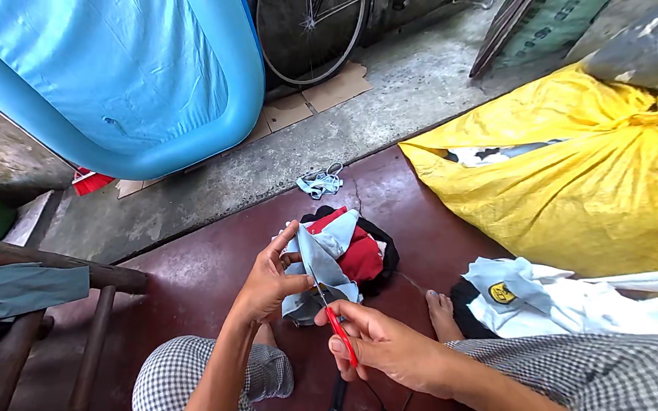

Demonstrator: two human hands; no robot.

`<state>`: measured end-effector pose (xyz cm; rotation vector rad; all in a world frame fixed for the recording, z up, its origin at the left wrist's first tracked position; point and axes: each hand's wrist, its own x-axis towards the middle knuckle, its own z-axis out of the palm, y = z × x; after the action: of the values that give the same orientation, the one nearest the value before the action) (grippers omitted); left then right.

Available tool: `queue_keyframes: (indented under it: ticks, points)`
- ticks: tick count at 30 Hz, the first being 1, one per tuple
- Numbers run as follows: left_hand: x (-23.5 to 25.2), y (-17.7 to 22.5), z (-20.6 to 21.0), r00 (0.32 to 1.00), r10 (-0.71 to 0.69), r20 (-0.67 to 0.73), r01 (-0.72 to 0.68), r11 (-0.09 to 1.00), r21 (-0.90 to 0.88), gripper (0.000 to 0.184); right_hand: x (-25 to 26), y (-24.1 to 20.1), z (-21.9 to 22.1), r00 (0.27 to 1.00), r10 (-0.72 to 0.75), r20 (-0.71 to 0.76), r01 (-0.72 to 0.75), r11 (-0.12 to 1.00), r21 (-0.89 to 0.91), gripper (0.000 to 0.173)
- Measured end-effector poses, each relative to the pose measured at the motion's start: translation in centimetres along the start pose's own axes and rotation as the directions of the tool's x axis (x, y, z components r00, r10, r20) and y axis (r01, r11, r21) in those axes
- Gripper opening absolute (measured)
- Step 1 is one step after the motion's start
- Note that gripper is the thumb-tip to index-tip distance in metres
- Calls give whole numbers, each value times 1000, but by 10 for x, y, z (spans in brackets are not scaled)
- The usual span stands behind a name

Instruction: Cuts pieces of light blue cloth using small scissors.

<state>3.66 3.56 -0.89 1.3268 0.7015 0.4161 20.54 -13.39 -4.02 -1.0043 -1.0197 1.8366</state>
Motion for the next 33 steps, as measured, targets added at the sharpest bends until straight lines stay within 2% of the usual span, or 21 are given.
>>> queue_keyframes:
  ticks: [6, 11, 17, 22, 28, 33]
  points:
    - [0, 0, 3, 1000, -10, 25, 10, 1000, 4, 106, 1, 2, 0, 999, -35, -2, 35, 999, -19, 42]
    - [-1, 0, 3, 1000, 10, 5, -10, 1000, 2, 105, 2, 3, 7, 996, -49, -78, 46, 998, -40, 34]
    - [-1, -2, 7, 998, -3, 55, 4, 1000, -28, 106, 4, 2, 5, 997, -62, -50, 63, 998, 25, 41]
    - [-1, -4, 12, 999, -17, 31, 19, 998, -58, 109, 4, 2, 7, 994, -74, -80, 78, 996, 43, 41]
    - [-2, -2, 14, 1000, -22, 14, 23, 999, -41, 111, 5, 5, 11, 987, -84, -139, 93, 994, 60, 33]
    - [-3, -4, 13, 998, 3, 70, -3, 1000, 6, 111, 5, 1, 9, 984, -82, -158, 98, 990, 100, 43]
